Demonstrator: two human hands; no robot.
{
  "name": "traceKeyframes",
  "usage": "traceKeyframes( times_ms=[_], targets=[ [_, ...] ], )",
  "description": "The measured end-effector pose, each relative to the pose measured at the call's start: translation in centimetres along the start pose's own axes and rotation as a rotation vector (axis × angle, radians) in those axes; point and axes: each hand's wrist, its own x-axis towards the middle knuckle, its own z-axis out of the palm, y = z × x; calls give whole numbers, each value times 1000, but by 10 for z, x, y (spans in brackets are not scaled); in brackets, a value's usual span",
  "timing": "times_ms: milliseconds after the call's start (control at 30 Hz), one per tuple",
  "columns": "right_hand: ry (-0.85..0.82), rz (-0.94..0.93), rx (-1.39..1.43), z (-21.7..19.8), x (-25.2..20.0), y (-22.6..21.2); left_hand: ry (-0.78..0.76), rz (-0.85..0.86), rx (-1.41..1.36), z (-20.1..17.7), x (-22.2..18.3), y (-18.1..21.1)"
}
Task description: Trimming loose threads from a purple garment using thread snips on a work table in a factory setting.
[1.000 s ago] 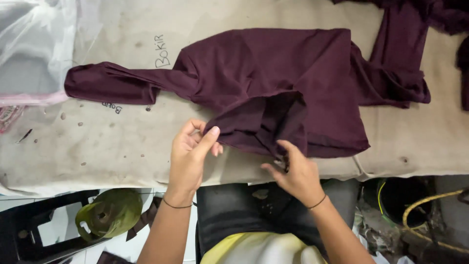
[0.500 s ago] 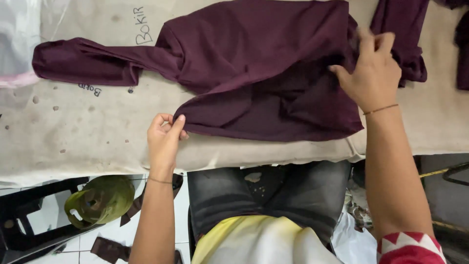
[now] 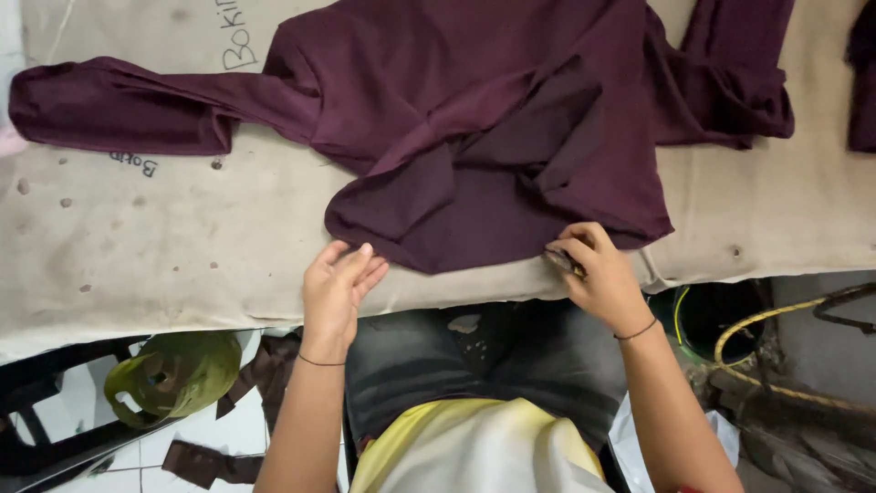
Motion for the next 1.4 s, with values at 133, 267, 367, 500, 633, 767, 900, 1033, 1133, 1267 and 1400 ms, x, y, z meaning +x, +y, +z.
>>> traceKeyframes(
  times_ms=[133, 267, 367, 500, 633, 767, 900, 1033, 1133, 1267, 1400],
  targets=[
    [3, 68, 155, -9, 13, 3, 140, 96, -52, 10, -4, 2],
    [-63, 208, 190, -4, 36, 1, 224, 115, -75, 10, 13, -15],
    [-22, 280, 255, 2, 37, 11, 149, 5, -145, 27, -3, -11],
    [-3, 299, 291, -3, 37, 7, 51, -65, -223, 62, -34, -15],
    [-5, 317, 350, -7, 32, 6, 24, -140, -242, 80, -42, -28],
    [0, 319, 487, -8, 29, 10, 11, -129, -215, 94, -47, -43],
    [21, 268, 571, -8, 27, 17, 114, -12, -263, 80, -28, -70],
    [52, 230, 646, -2, 24, 24, 212, 135, -242, 54, -15, -65],
    [72, 228, 666, -3, 23, 19, 191, 91, -226, 59, -24, -62],
    [107, 217, 664, 1, 26, 23, 80, -54, -370, 81, -38, -80],
    [102, 242, 664, -7, 26, 12, -3, -219, -426, 117, -63, -81]
  ],
)
